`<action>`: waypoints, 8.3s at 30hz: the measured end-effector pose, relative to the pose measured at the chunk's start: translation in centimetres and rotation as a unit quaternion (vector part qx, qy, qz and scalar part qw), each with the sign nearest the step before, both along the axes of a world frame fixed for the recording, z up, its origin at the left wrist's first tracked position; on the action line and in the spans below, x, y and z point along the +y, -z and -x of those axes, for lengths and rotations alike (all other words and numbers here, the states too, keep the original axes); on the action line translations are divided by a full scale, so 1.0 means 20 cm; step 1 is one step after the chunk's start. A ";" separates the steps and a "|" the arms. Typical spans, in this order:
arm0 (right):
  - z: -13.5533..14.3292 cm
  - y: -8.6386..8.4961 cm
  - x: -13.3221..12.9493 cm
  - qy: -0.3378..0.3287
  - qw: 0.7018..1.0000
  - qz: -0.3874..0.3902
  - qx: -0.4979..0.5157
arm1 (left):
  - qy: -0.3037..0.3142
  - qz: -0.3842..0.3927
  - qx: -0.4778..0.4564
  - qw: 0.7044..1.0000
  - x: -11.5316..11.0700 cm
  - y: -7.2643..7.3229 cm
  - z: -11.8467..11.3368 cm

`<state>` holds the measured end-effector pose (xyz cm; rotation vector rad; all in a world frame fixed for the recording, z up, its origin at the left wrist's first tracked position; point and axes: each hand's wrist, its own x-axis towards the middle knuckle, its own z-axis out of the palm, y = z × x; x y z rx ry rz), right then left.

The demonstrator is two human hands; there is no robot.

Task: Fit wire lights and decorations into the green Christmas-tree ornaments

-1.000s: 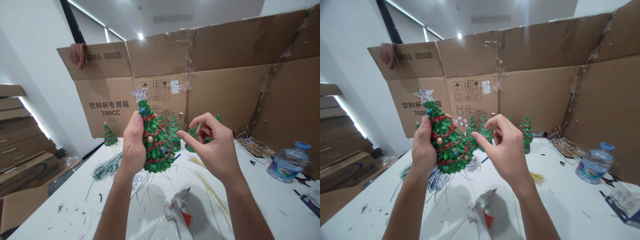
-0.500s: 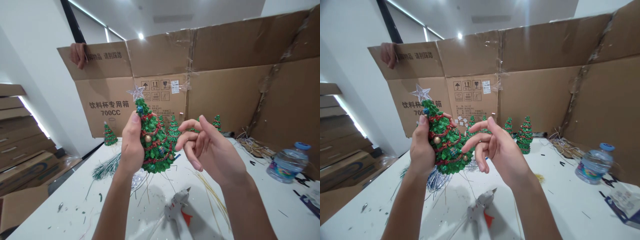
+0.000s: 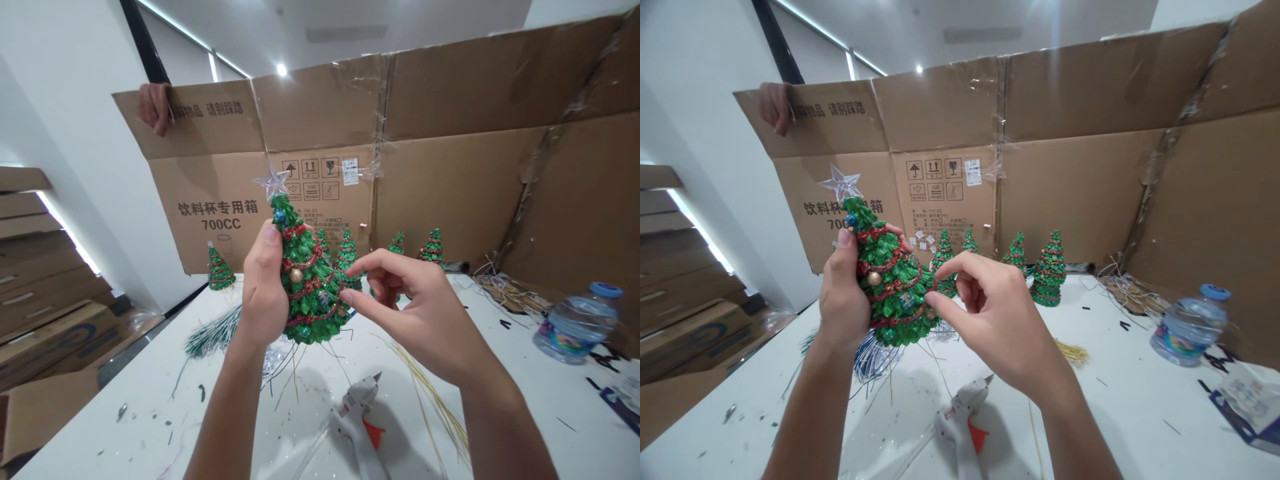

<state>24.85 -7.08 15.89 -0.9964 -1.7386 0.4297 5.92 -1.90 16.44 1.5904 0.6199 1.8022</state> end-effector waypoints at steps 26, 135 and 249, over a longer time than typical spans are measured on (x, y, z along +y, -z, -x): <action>0.01 0.01 0.07 -0.203 0.948 0.043 0.241 | 0.012 0.014 -0.001 1.000 -0.01 -0.01 0.00; -0.18 0.03 0.20 -0.050 0.911 0.124 0.390 | 0.004 0.035 -0.061 0.997 0.01 -0.03 0.00; -0.17 0.08 0.27 -0.073 0.884 0.089 0.454 | 0.023 0.034 -0.067 0.997 0.01 -0.03 0.00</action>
